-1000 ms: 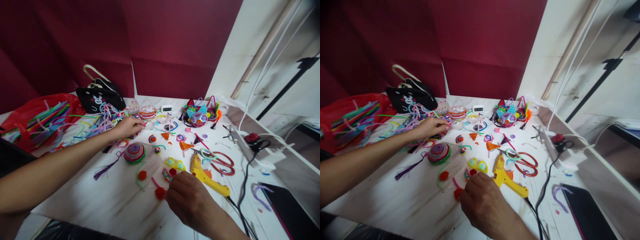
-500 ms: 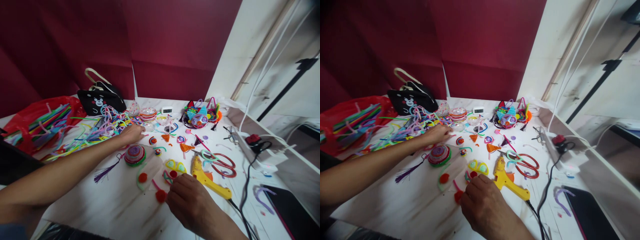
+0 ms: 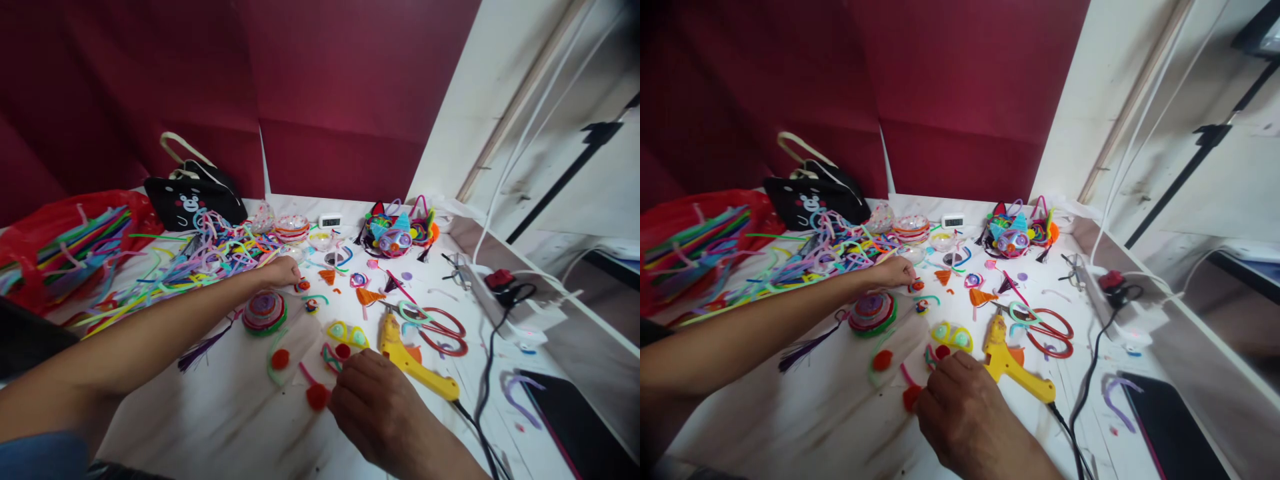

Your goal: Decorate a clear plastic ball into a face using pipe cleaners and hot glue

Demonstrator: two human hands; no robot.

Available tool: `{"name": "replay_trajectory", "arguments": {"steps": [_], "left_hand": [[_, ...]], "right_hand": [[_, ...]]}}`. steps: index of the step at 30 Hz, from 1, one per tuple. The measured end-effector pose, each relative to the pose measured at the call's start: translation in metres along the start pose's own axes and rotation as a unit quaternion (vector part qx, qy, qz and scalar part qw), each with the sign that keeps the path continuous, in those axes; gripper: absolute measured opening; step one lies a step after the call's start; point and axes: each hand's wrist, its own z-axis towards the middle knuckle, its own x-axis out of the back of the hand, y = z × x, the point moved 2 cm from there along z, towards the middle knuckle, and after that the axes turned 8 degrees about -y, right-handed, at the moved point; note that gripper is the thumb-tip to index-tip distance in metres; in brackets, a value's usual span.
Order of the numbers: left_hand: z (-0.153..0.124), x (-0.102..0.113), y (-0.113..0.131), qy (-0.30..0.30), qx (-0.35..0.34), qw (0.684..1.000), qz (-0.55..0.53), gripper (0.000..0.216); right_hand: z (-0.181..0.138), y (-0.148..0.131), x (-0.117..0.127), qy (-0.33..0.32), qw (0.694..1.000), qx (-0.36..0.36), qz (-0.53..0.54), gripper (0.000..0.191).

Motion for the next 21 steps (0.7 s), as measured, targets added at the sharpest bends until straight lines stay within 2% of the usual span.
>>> {"name": "replay_trajectory", "arguments": {"steps": [5,10,21], "left_hand": [[-0.0034,-0.0039,-0.0018,-0.045,0.016,0.998,-0.044,0.033],[-0.0066,-0.0044,-0.004,-0.051,0.007,0.997,-0.059,0.032],[-0.0071,0.0004,0.0028,0.04,-0.05,0.998,-0.001,0.032]], "right_hand": [[-0.0003,0.0,-0.0005,0.002,1.0,0.0,-0.004,0.027],[-0.0006,0.0005,-0.0019,0.003,1.0,0.001,-0.001,0.026],[0.0002,0.0004,-0.0005,0.0,1.0,0.0,-0.013,0.026]]}}
